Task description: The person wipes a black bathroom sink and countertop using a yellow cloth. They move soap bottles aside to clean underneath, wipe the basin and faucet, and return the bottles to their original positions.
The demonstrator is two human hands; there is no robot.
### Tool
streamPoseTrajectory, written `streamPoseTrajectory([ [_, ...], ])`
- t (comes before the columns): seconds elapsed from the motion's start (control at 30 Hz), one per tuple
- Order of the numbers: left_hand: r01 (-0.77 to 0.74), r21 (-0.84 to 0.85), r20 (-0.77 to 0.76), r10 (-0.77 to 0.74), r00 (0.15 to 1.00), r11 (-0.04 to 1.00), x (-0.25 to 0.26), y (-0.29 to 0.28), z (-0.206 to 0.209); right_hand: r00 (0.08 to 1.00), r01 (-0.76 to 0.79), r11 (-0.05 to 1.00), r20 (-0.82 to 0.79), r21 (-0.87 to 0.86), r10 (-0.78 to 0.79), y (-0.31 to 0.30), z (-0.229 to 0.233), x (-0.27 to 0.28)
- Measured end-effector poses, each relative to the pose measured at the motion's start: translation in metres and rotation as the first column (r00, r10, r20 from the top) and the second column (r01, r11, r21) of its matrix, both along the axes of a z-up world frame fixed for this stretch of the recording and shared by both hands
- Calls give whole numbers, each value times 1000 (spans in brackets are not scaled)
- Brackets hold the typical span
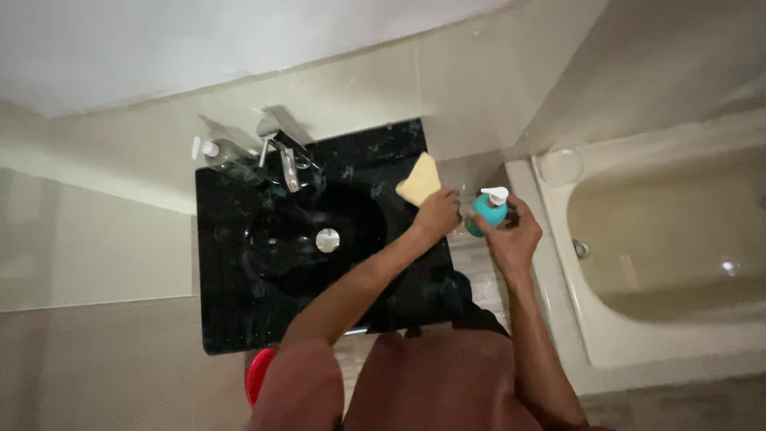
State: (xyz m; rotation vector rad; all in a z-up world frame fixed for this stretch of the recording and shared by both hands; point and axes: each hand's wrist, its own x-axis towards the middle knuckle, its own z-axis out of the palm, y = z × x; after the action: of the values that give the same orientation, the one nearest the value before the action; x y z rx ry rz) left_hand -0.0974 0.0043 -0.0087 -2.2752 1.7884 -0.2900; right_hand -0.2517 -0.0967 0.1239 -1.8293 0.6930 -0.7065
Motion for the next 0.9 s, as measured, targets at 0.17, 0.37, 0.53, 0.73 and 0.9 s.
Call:
streamPoseTrajectory([
  [0.17, 196, -80, -70, -202, 977, 977, -71, 43, 3, 995, 95, 995, -26, 2, -95, 26, 3, -43],
  [0.37, 16, -234, -101, -41, 994, 972, -19, 37, 10, 988, 151, 987, 29, -47, -150, 49, 2, -100],
  [0.53, 47, -374, -69, -79, 995, 926, -59, 50, 15, 976, 217, 976, 0, -28, -217, 66, 3, -134],
  [0.73, 214, -347, -325, -331, 886, 913, -147, 81, 1, 971, 237, 970, 27, -44, -236, 73, 9, -161],
  [0.9, 69, -273, -233, -135, 963, 960, -84, 54, 6, 959, 279, 959, 63, -43, -276, 63, 12, -182],
])
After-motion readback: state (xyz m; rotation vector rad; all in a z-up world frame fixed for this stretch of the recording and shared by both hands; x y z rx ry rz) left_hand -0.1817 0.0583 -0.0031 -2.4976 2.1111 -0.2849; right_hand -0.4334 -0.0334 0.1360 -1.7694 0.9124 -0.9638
